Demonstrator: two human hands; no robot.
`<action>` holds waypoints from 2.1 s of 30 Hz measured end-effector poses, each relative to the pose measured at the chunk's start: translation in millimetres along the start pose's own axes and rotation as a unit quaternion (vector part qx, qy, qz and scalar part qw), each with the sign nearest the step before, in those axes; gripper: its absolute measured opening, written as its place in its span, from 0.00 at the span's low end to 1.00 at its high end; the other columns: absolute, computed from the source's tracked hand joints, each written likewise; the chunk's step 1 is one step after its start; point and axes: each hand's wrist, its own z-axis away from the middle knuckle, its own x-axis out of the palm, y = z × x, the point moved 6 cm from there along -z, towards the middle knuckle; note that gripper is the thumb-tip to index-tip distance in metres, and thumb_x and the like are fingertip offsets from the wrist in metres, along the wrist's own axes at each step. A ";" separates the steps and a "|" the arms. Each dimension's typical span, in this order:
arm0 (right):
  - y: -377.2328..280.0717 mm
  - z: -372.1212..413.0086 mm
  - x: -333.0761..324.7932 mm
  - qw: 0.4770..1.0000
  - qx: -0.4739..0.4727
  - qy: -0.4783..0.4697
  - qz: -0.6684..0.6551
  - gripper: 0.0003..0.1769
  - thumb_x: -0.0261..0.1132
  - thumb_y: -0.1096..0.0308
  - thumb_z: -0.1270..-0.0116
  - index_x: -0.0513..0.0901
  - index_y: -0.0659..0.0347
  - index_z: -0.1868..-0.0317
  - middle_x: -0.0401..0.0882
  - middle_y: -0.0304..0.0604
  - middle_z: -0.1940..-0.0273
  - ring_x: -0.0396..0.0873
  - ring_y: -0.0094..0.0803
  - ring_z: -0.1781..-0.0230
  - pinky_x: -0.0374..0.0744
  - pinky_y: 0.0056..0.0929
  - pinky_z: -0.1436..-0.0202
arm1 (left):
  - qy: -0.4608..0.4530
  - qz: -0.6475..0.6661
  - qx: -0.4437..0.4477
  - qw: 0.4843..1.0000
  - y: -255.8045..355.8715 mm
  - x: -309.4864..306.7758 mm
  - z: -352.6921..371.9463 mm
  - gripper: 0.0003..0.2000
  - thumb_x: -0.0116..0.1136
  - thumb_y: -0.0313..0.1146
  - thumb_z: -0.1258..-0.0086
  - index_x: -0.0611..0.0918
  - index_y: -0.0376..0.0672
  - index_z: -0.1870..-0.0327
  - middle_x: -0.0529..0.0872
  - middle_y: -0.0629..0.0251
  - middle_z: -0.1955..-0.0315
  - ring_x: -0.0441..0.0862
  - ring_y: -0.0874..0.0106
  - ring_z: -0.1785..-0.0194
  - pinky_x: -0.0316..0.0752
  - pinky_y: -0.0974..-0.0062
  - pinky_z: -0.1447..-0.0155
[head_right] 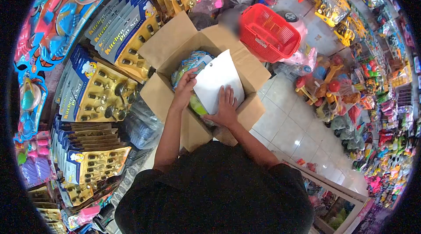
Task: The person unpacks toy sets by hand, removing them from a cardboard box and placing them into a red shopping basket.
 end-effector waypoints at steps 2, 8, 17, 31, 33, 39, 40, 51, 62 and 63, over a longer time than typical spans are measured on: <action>1.2 2.3 7.1 0.999 0.005 0.036 -0.025 0.70 0.75 0.45 0.56 0.37 0.68 0.27 0.34 0.68 0.27 0.36 0.60 0.25 0.48 0.65 0.31 | -0.009 0.112 -0.016 0.994 5.7 11.5 8.3 0.26 0.56 0.48 0.31 0.68 0.47 0.36 0.72 0.68 0.49 0.70 0.75 0.47 0.69 0.70 0.43; -7.0 20.0 3.2 0.982 -0.015 0.161 -0.099 0.57 0.69 0.61 0.47 0.39 0.77 0.29 0.39 0.70 0.28 0.39 0.61 0.26 0.47 0.51 0.26 | -0.094 0.226 0.030 0.969 18.2 44.5 27.6 0.39 0.51 0.65 0.38 0.62 0.47 0.33 0.70 0.65 0.46 0.69 0.69 0.46 0.69 0.62 0.42; 11.5 36.1 -16.2 0.907 -0.007 0.224 -0.357 0.27 0.49 0.77 0.31 0.58 0.68 0.32 0.66 0.55 0.38 0.66 0.43 0.37 0.63 0.37 0.34 | 0.024 0.239 0.024 0.971 -18.0 38.1 27.2 0.19 0.45 0.40 0.25 0.70 0.42 0.38 0.75 0.61 0.46 0.76 0.68 0.45 0.76 0.64 0.46; 57.4 43.0 -106.6 0.692 0.121 0.191 -0.686 0.21 0.56 0.62 0.29 0.72 0.68 0.43 0.80 0.48 0.51 0.82 0.36 0.54 0.80 0.35 0.50 | 0.018 0.051 0.043 0.998 -20.7 -35.3 13.6 0.24 0.59 0.41 0.31 0.70 0.42 0.37 0.80 0.63 0.47 0.76 0.72 0.43 0.68 0.70 0.38; 50.1 32.1 -97.0 0.683 0.129 0.135 -0.707 0.21 0.58 0.61 0.31 0.74 0.69 0.46 0.81 0.48 0.54 0.83 0.36 0.56 0.80 0.33 0.51 | -0.095 0.088 0.030 0.991 -8.9 -30.1 16.4 0.30 0.64 0.36 0.36 0.66 0.41 0.34 0.79 0.63 0.46 0.76 0.73 0.43 0.68 0.70 0.36; 15.1 -11.7 -55.5 0.714 0.136 0.060 -0.685 0.22 0.59 0.57 0.30 0.76 0.68 0.46 0.82 0.46 0.56 0.81 0.29 0.59 0.79 0.28 0.54 | -0.049 0.129 -0.117 0.983 -19.2 -55.7 55.6 0.24 0.65 0.27 0.38 0.71 0.35 0.41 0.82 0.62 0.52 0.81 0.73 0.52 0.77 0.73 0.48; 8.2 -19.8 -52.6 0.743 0.135 0.078 -0.650 0.22 0.58 0.56 0.30 0.76 0.67 0.47 0.82 0.45 0.56 0.81 0.28 0.59 0.78 0.27 0.54 | -0.025 0.113 -0.110 0.987 -19.9 -63.9 63.0 0.23 0.65 0.27 0.38 0.72 0.35 0.43 0.83 0.62 0.53 0.82 0.73 0.54 0.78 0.73 0.49; 98.9 -81.6 53.7 0.998 0.065 -0.018 -0.013 0.40 0.76 0.45 0.53 0.72 0.59 0.45 0.78 0.50 0.49 0.76 0.46 0.47 0.73 0.40 0.45 | 0.354 0.153 -0.037 0.922 -45.1 -179.5 165.6 0.19 0.60 0.37 0.33 0.73 0.36 0.46 0.82 0.61 0.57 0.82 0.72 0.58 0.78 0.73 0.54; 81.2 -83.6 8.5 0.951 0.026 -0.124 -0.283 0.16 0.75 0.67 0.47 0.79 0.59 0.61 0.81 0.36 0.66 0.78 0.24 0.64 0.75 0.25 0.58 | 0.344 0.233 0.018 0.909 -44.7 -180.7 172.8 0.26 0.52 0.51 0.29 0.72 0.36 0.42 0.81 0.58 0.52 0.81 0.68 0.52 0.78 0.68 0.49; 76.3 -80.5 -8.4 0.930 0.007 -0.113 -0.351 0.13 0.73 0.70 0.45 0.79 0.58 0.60 0.81 0.34 0.66 0.77 0.21 0.63 0.74 0.23 0.58 | 0.334 0.236 0.021 0.912 -41.4 -175.8 168.7 0.26 0.52 0.51 0.28 0.72 0.36 0.42 0.81 0.58 0.51 0.82 0.68 0.52 0.78 0.69 0.49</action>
